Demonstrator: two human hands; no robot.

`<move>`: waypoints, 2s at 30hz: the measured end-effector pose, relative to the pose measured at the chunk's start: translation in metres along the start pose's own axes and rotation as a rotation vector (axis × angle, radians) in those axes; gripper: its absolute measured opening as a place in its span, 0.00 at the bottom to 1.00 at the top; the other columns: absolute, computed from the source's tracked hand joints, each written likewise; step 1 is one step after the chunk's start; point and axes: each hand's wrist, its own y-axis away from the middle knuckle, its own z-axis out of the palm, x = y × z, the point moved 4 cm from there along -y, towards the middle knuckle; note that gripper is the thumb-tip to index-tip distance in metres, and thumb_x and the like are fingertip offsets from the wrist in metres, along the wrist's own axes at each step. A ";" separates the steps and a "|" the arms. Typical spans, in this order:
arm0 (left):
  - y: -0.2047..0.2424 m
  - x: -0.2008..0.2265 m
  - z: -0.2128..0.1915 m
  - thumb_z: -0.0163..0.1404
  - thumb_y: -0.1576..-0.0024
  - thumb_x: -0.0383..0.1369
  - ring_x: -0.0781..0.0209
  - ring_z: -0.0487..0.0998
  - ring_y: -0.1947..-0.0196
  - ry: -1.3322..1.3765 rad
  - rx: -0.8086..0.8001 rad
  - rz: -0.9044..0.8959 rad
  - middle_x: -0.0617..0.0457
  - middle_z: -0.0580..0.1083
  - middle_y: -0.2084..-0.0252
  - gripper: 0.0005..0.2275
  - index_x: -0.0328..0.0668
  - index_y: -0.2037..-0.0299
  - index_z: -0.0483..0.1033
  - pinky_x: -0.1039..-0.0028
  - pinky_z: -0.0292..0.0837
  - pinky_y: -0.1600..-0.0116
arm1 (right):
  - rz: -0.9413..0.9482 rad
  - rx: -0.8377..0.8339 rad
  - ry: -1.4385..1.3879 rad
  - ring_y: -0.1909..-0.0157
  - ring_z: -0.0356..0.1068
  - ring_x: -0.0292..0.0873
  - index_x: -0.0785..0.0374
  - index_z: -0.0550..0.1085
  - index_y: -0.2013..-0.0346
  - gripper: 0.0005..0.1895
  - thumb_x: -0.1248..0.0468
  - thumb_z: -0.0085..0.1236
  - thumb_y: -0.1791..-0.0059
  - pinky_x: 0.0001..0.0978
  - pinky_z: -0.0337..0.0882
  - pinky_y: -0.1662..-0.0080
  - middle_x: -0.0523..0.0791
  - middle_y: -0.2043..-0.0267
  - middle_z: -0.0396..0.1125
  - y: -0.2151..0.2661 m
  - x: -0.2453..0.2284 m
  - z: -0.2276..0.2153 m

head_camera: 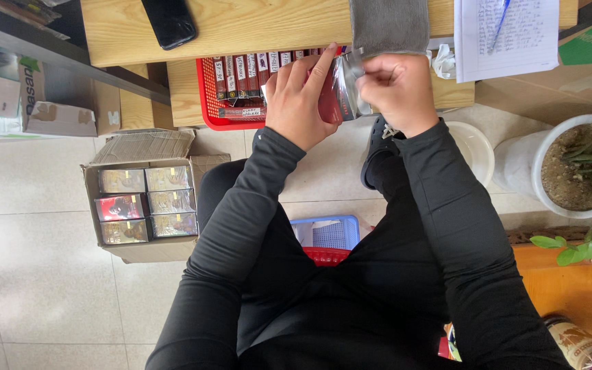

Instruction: The person wipes a phone case box with a cloth and then removes a phone from a white sleeve.

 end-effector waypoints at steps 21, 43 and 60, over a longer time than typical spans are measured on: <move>-0.002 -0.003 -0.010 0.75 0.62 0.37 0.52 0.66 0.34 0.398 0.047 0.076 0.51 0.62 0.34 0.55 0.51 0.28 0.43 0.57 0.74 0.39 | 0.214 0.189 -0.649 0.62 0.72 0.40 0.64 0.71 0.44 0.24 0.69 0.56 0.56 0.29 0.71 0.60 0.48 0.62 0.74 0.000 -0.004 -0.003; -0.009 -0.013 -0.007 0.70 0.64 0.43 0.50 0.74 0.46 0.286 0.181 -0.126 0.53 0.66 0.43 0.52 0.55 0.29 0.46 0.60 0.74 0.52 | -0.478 0.004 0.200 0.64 0.74 0.46 0.69 0.68 0.58 0.17 0.80 0.67 0.56 0.34 0.77 0.57 0.52 0.60 0.66 0.023 -0.051 0.022; -0.002 -0.005 0.003 0.55 0.61 0.35 0.44 0.74 0.52 0.276 0.256 -0.280 0.51 0.67 0.47 0.46 0.52 0.28 0.43 0.59 0.71 0.49 | -0.366 0.424 0.216 0.65 0.74 0.43 0.65 0.69 0.67 0.17 0.71 0.74 0.60 0.30 0.75 0.62 0.50 0.62 0.73 0.036 -0.033 0.040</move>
